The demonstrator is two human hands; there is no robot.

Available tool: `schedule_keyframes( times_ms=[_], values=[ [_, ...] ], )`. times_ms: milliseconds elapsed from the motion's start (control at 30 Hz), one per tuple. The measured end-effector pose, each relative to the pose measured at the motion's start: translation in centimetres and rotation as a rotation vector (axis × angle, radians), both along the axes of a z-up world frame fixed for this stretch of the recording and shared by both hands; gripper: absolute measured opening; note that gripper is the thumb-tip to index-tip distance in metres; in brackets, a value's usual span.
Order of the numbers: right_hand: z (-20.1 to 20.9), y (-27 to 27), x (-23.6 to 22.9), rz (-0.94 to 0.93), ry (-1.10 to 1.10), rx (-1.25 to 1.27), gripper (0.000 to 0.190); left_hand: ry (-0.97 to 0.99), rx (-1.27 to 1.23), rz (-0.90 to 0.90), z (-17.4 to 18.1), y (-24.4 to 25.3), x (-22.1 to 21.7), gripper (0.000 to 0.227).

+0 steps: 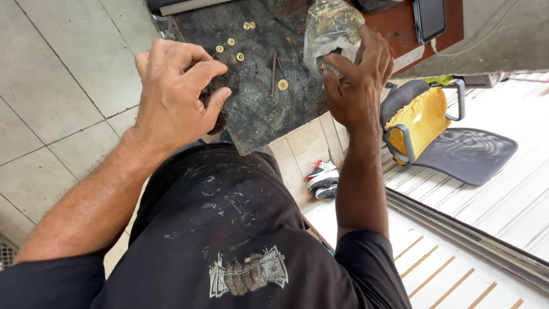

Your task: The person opens a plastic bag containing small brass buttons and pours them onto a dark work surface. They then pick up the buttons one by one, arranging them into neat rows on the surface. Finally, the person gathers the sorted buttons and places them back into the plastic bag.

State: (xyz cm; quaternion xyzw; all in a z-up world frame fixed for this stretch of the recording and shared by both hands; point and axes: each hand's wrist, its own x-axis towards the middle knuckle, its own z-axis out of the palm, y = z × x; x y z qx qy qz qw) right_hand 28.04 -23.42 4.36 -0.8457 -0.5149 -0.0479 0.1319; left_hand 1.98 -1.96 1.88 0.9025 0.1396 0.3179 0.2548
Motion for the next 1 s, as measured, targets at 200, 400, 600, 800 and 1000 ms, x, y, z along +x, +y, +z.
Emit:
schedule_keyframes(
  times_ms=[200, 400, 600, 800, 1000],
  values=[
    [-0.1, 0.3, 0.3, 0.059, -0.054, 0.099, 0.007, 0.015, -0.001, 0.040, 0.5, -0.7, 0.4, 0.035],
    [-1.7, -1.0, 2.1, 0.086, 0.069, 0.148, 0.005, -0.001, -0.001, 0.090, 1.0, -2.0, 1.2, 0.040],
    [-1.0, -1.5, 2.6, 0.119, 0.282, 0.263, 0.011, 0.071, 0.034, 0.049, 2.8, -4.0, 4.2, 0.033],
    [-0.9, -1.0, 3.0, 0.165, 0.118, 0.154, 0.005, 0.072, 0.049, 0.009, 3.2, -5.9, 6.6, 0.032],
    [-1.4, -0.7, 2.2, 0.131, 0.125, 0.058, 0.020, 0.144, 0.033, 0.055, 2.1, -6.2, 5.8, 0.032]
  ],
)
